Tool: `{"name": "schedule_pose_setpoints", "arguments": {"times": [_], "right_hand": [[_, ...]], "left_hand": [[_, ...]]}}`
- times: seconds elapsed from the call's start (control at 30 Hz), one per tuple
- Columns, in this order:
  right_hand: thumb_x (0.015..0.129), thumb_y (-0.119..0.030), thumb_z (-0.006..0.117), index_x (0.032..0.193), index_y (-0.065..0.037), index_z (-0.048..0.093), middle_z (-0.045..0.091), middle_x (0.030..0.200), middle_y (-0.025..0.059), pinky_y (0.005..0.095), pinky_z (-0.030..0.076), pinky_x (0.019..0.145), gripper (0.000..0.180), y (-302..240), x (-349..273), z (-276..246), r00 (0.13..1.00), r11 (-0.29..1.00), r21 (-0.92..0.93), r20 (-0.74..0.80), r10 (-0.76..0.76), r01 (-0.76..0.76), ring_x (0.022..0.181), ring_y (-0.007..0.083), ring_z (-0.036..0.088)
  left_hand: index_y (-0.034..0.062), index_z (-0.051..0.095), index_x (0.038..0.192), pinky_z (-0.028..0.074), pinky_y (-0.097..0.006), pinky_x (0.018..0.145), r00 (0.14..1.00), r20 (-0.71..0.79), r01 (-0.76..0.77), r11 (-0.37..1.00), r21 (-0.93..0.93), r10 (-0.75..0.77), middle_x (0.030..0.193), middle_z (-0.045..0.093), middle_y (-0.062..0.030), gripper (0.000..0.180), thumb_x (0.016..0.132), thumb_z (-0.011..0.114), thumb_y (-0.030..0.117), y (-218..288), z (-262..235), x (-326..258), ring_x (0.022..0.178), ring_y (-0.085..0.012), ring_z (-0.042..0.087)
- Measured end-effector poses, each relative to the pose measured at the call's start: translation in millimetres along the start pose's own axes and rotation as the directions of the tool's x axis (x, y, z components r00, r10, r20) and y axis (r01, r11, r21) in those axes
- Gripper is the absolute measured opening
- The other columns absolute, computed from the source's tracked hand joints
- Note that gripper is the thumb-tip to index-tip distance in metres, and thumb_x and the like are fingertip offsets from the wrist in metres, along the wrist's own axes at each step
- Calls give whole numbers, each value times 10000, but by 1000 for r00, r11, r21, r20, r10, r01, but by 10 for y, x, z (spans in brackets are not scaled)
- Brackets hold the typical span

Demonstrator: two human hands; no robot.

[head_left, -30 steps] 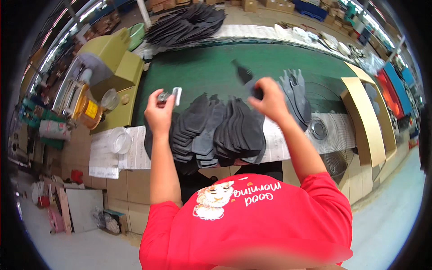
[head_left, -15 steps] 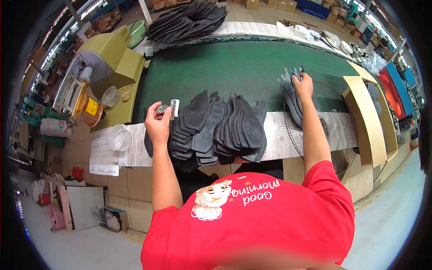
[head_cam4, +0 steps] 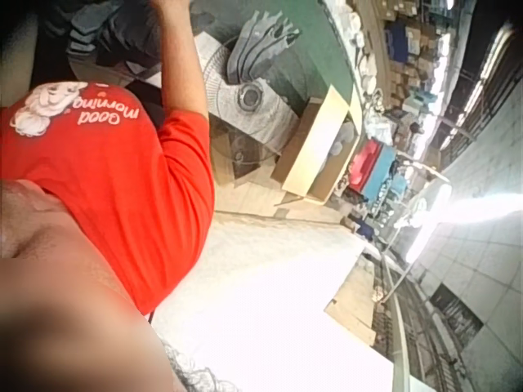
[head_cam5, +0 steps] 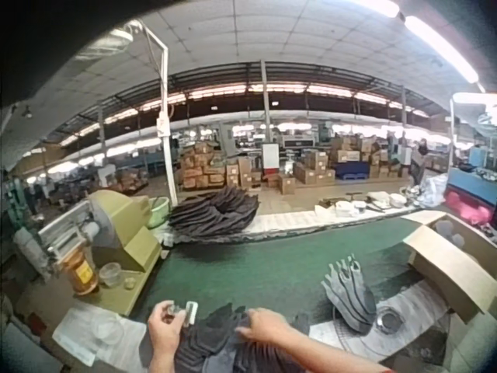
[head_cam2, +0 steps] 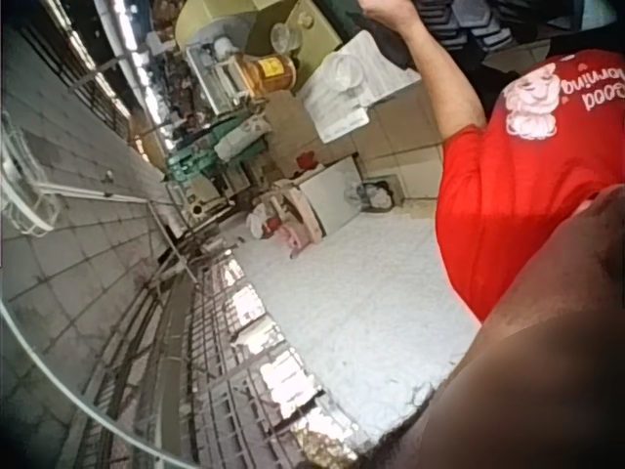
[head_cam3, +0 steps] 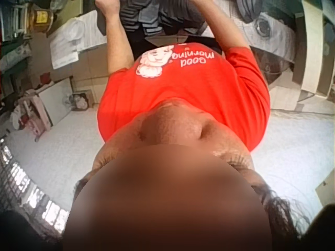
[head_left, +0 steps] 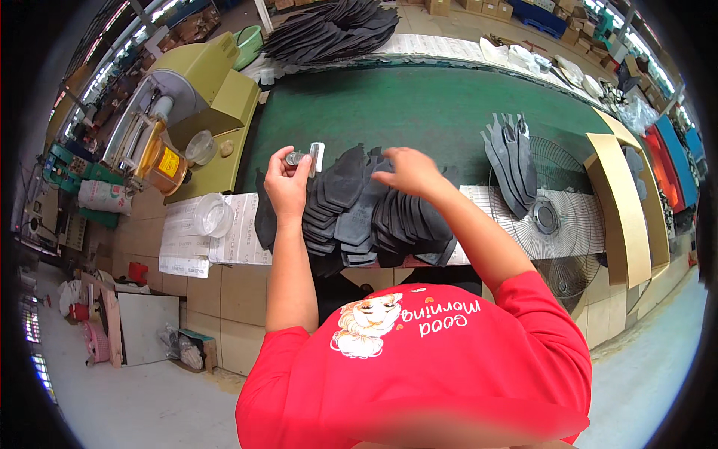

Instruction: Picking up shoe insoles from a conveyor and stamping each one before stacking them on a workbench.

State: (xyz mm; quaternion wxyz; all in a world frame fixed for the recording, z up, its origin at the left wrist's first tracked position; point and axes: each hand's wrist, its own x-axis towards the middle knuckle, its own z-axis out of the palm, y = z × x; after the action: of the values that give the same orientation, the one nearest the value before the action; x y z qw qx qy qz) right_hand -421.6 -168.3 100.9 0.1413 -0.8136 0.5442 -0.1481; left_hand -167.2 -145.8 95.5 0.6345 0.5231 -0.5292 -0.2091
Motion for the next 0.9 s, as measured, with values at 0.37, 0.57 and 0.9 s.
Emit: {"name": "schedule_pose_setpoints", "arguments": {"times": [0.37, 0.57, 0.9], "right_hand": [[719, -822, 533, 1362, -71, 528, 525, 1380, 143, 574, 441, 980, 989, -949, 924, 534, 810, 938, -151, 475, 345, -311, 1272, 314, 509], [750, -664, 590, 1398, -113, 487, 484, 1400, 191, 550, 428, 1007, 857, -1079, 805, 578, 869, 967, -93, 424, 256, -239, 1296, 374, 464], [752, -540, 713, 1388, -199, 473, 423, 1318, 295, 452, 409, 1023, 760, -916, -15, 285, 838, 942, 178, 430, -335, 285, 1215, 466, 465]], "left_hand": [[-9, 599, 1106, 449, -193, 600, 990, -135, 20, 995, -94, -32, 820, 631, -13, 323, 831, 745, 76, -26, -376, -103, 684, -54, 558], [-54, 566, 1122, 490, -219, 674, 977, -202, 45, 993, -110, -67, 910, 649, -64, 306, 867, 702, 47, -245, -620, -107, 760, -80, 583], [-22, 579, 1136, 487, -213, 680, 972, -215, 47, 977, -207, -92, 881, 636, -44, 319, 854, 716, 38, -318, -679, -81, 757, -85, 594]]}}
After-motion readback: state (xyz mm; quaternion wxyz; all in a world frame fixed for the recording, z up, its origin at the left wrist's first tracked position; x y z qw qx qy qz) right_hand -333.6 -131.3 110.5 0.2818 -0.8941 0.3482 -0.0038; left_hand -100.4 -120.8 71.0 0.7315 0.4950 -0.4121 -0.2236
